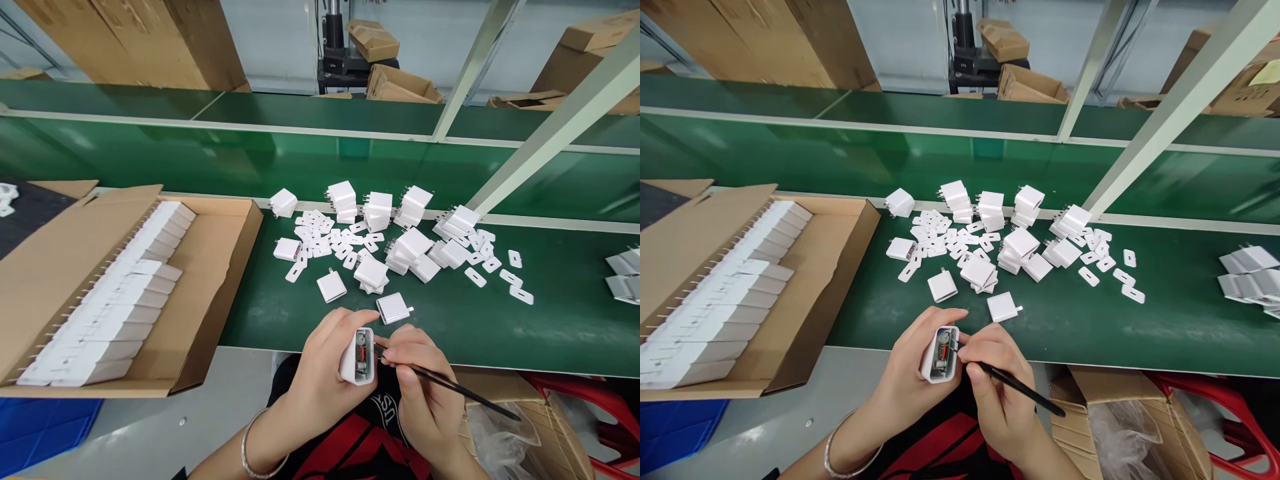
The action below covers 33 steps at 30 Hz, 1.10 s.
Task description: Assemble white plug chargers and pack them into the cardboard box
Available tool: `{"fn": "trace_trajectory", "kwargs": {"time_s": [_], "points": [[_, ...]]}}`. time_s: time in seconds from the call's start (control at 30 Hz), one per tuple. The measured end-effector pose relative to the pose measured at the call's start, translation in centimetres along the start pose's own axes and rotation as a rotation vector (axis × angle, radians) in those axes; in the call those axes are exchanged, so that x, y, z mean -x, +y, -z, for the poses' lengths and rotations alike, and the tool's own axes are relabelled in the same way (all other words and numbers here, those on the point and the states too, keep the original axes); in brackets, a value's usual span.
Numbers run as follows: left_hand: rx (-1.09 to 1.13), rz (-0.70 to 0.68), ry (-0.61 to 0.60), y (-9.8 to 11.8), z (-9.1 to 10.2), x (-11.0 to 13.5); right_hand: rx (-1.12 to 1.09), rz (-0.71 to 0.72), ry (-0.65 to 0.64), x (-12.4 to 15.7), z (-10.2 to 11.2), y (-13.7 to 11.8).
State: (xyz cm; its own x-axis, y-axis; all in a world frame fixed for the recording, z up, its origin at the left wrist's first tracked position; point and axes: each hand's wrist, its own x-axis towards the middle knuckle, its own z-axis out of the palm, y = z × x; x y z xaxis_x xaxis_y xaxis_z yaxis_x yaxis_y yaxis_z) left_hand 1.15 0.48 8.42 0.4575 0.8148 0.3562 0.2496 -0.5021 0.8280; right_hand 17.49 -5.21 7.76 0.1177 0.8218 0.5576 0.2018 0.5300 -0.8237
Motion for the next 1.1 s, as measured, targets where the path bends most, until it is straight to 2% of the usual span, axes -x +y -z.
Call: {"fn": "trace_trajectory", "kwargs": {"time_s": [0.17, 0.33, 0.4, 0.5, 0.6, 0.67, 0.83, 0.93, 1.1], "points": [[0.075, 0.031, -0.057, -0.2, 0.4, 0.1, -0.050, -0.022, 0.017, -0.5, -0.1, 0.1], [0.055, 0.032, -0.074, -0.2, 0.7, 0.1, -0.057, -0.026, 0.035, -0.7, 0.1, 0.2], [0.021, 0.003, -0.059, -0.2, 0.7, 0.0, -0.025, -0.002, -0.005, -1.0, 0.3, 0.0], [-0.073, -0.048, -0.036, -0.4, 0.5, -0.1, 0.088, 0.025, -0.132, -1.6, 0.4, -0.6], [-0.119, -0.052, -0.026, -0.7, 0.2, -0.2, 0.193, 0.004, -0.211, -2.2, 0.2, -0.9], [-0.069, -0.015, -0.038, -0.9, 0.2, -0.1, 0.168, -0.012, -0.183, -2.1, 0.1, -0.7], [0.113, 0.084, -0.101, -1.2, 0.6, 0.3, -0.010, -0.024, -0.014, -1.4, 0.0, 0.2], [0.130, 0.101, -0.096, -1.2, 0.7, 0.3, -0.027, -0.048, -0.041, -1.2, 0.0, 0.3], [0.033, 0.047, -0.043, -1.0, 0.8, 0.2, -0.044, -0.036, -0.100, -0.8, -0.1, 0.3]]}}
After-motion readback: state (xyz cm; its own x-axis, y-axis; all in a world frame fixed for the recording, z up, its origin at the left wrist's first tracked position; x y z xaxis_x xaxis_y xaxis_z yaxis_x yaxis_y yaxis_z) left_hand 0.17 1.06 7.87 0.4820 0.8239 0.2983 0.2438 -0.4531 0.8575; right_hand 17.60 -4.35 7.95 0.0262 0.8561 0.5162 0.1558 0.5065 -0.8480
